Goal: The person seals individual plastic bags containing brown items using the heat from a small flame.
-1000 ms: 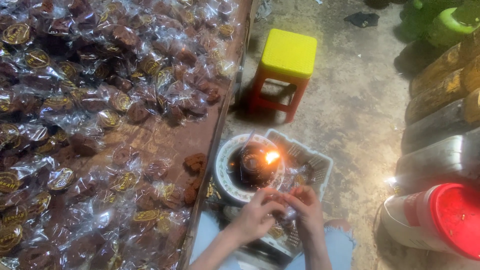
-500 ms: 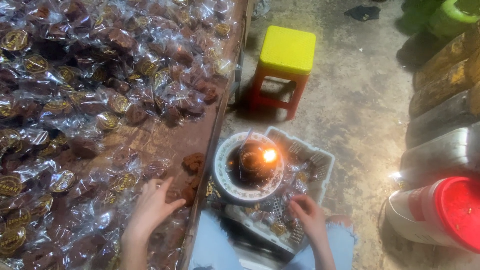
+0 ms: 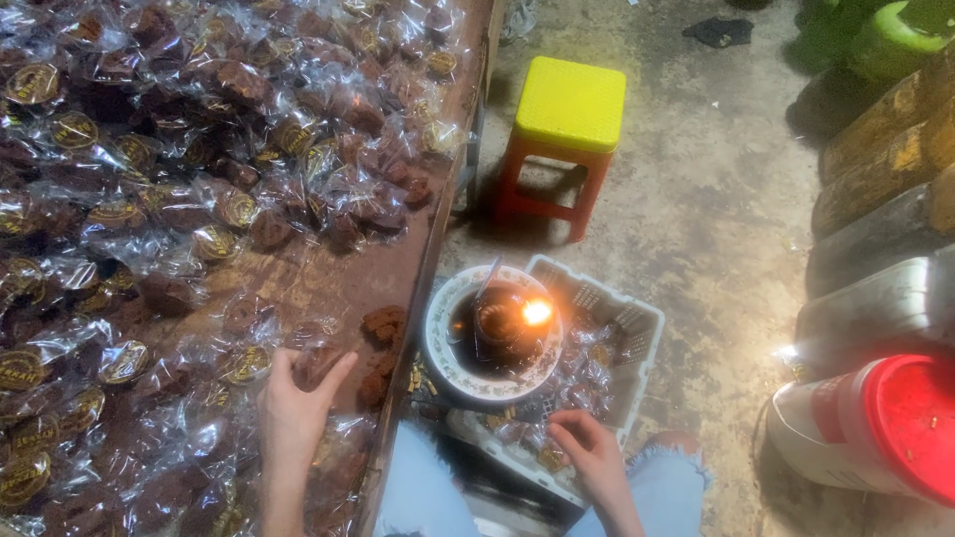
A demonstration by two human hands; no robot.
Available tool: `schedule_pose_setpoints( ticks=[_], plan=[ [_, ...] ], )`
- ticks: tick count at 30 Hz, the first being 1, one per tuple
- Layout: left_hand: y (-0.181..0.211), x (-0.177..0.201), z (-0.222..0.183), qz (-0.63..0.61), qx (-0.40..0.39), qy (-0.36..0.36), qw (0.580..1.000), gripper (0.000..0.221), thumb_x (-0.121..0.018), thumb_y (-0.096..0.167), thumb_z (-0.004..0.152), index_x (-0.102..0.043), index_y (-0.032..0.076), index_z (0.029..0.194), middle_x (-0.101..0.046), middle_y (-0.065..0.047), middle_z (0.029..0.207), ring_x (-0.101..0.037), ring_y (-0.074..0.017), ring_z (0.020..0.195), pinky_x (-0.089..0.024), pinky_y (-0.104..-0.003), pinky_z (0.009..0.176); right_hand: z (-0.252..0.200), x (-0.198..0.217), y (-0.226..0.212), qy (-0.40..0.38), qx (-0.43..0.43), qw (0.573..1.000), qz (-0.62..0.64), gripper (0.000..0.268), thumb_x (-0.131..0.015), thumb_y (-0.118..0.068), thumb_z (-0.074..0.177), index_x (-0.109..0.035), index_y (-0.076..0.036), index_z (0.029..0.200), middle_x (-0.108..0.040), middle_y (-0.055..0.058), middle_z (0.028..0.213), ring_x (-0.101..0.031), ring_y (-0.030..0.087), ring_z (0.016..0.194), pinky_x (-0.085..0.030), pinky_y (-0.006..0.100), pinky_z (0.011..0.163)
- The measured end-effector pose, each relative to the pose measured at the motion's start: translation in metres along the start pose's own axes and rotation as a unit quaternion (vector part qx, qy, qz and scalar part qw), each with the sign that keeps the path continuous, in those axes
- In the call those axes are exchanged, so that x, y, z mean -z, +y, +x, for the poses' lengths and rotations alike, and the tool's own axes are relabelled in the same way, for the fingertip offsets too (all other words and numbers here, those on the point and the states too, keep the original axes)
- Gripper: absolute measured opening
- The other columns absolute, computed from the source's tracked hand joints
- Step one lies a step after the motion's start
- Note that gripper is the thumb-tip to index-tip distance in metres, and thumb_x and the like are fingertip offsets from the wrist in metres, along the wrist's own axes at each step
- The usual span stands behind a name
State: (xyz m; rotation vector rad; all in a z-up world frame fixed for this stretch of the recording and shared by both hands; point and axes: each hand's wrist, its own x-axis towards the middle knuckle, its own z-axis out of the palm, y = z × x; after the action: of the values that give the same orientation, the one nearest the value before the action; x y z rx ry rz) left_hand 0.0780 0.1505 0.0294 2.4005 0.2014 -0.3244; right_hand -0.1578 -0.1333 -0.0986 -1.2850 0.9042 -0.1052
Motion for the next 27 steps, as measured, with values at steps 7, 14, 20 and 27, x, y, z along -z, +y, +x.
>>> schedule_pose_setpoints(
  ticks=[7,14,20,27],
  plan=[
    [0.084,-0.064,-0.088,-0.357,0.047,-0.249,0.899,0.026,-0.075,0.032,0.083,-0.074,0.015,0.103,-0.071,-0.008,0.08,-0.066,-0.0184,0.066,-0.06,-0.028,0.062,-0.045,-0.052,-0.058,-0.174,0.073,0.97,0.151,0.078,-0.076,-0.009,0.079,-0.045,-0.003,0.15,-0.068,0.024,0.107,-0.072,0.025,0.074,-0.061,0.032,0.056],
    [0.093,-0.105,-0.101,-0.393,0.11,-0.439,0.8,0.045,-0.067,0.011,0.088,-0.061,0.005,0.133,-0.067,-0.011,0.116,-0.072,-0.021,0.093,-0.062,-0.031,0.085,-0.04,-0.032,-0.051,0.052,0.123,0.988,0.077,0.032,-0.072,-0.009,0.089,-0.08,0.003,0.117,-0.072,0.013,0.079,-0.06,0.018,0.064,-0.049,0.03,0.057],
    [0.061,-0.133,-0.094,-0.35,0.026,-0.444,0.825,0.041,-0.067,0.015,0.088,-0.06,0.008,0.128,-0.067,-0.008,0.118,-0.067,-0.0182,0.104,-0.059,-0.033,0.094,-0.045,-0.033,-0.05,0.028,0.166,0.984,0.063,0.033,-0.075,-0.008,0.082,-0.069,0.0,0.113,-0.067,0.012,0.092,-0.061,0.022,0.079,-0.052,0.037,0.072],
    [0.061,-0.118,-0.095,-0.208,-0.104,-0.554,0.799,0.037,-0.063,0.009,0.092,-0.054,0.004,0.128,-0.067,-0.009,0.109,-0.07,-0.0141,0.092,-0.06,-0.023,0.08,-0.027,-0.007,-0.054,-0.068,0.134,0.989,-0.018,0.02,-0.079,-0.008,0.081,-0.081,0.001,0.099,-0.073,0.011,0.102,-0.073,0.024,0.09,-0.061,0.038,0.083]
  ],
)
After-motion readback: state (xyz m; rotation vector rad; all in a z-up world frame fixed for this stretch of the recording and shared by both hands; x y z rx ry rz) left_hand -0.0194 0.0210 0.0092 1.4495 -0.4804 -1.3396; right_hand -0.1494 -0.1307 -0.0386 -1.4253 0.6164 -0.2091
